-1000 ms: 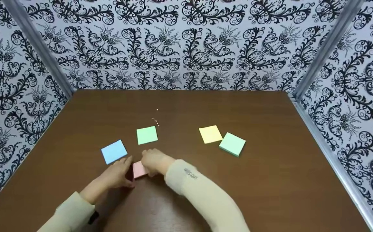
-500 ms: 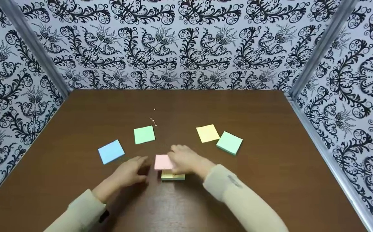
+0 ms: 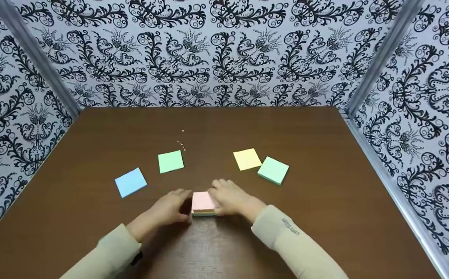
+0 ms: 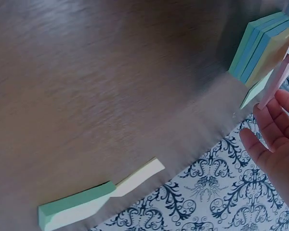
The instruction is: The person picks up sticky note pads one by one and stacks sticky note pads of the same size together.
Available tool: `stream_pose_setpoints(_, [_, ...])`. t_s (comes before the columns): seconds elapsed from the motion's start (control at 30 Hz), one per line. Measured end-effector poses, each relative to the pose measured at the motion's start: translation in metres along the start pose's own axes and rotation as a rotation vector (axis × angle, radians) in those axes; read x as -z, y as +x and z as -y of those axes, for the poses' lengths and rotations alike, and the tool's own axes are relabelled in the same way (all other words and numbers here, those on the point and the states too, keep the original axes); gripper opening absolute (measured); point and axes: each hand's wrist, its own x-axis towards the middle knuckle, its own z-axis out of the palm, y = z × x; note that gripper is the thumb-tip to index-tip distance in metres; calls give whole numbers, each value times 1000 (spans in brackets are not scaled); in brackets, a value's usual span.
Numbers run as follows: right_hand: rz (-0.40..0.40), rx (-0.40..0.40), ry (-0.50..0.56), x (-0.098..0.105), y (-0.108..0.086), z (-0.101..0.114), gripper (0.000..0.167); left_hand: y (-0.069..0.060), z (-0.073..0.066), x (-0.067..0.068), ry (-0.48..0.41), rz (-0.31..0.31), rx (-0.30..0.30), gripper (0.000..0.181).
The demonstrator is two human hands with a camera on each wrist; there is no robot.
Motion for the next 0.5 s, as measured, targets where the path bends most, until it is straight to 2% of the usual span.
stream_pose_setpoints(0.3, [-10,11,16,-5,-1,2,46,4,-1,-3,-31,42,32,83])
stream_pose_setpoints(0.5, [-16,16,48,-6,0,2,41,7,0,-5,-11,25,15,82])
